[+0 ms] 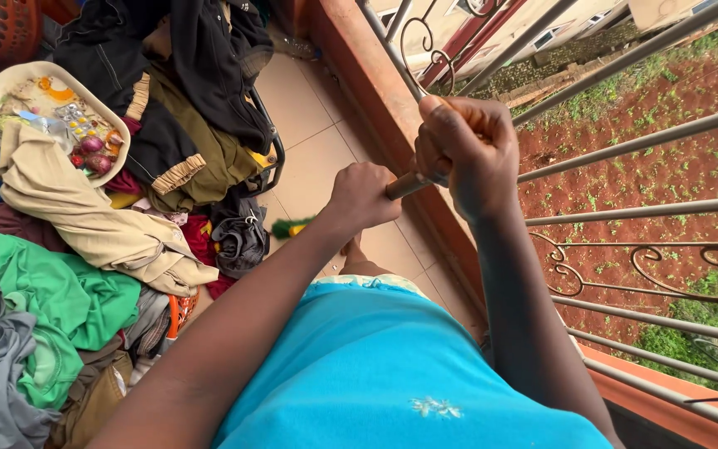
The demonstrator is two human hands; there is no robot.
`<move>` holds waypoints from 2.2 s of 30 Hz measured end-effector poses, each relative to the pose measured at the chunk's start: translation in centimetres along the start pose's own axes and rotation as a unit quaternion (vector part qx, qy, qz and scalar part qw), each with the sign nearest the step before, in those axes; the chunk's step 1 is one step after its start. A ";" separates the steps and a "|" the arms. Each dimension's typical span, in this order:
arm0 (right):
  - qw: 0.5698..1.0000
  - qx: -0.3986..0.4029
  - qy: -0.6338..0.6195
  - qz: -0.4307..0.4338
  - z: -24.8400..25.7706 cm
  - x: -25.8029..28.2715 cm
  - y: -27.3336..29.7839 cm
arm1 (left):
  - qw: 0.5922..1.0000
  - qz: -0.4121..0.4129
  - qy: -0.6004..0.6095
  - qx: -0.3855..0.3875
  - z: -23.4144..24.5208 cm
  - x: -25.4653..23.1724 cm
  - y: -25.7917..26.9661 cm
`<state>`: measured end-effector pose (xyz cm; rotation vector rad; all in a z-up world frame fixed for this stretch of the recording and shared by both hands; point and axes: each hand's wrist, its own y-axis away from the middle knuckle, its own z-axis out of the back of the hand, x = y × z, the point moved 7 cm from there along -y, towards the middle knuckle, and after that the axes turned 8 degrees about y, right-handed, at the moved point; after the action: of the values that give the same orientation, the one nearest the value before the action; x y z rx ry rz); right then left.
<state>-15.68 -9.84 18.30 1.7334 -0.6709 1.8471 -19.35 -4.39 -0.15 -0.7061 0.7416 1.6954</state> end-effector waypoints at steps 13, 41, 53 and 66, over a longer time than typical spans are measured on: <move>0.995 -0.034 0.050 0.076 -2.1 0.3 2.3 | 0.996 -0.046 -0.010 -0.080 1.9 0.9 0.6; 0.993 -0.080 0.091 0.015 4.0 -2.1 7.1 | 0.997 -0.076 0.007 0.007 -5.6 -3.0 -1.3; 0.994 -0.093 0.053 0.026 7.4 2.0 10.4 | 0.995 -0.095 -0.029 0.004 -7.0 -8.7 0.4; 0.994 -0.071 0.075 0.016 6.4 -2.9 10.6 | 0.997 -0.080 -0.019 0.007 -8.4 -5.7 0.2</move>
<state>-17.84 -22.13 15.76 1.4849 -0.7550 1.8812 -17.58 -14.41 -0.98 -0.7031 0.6520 1.5525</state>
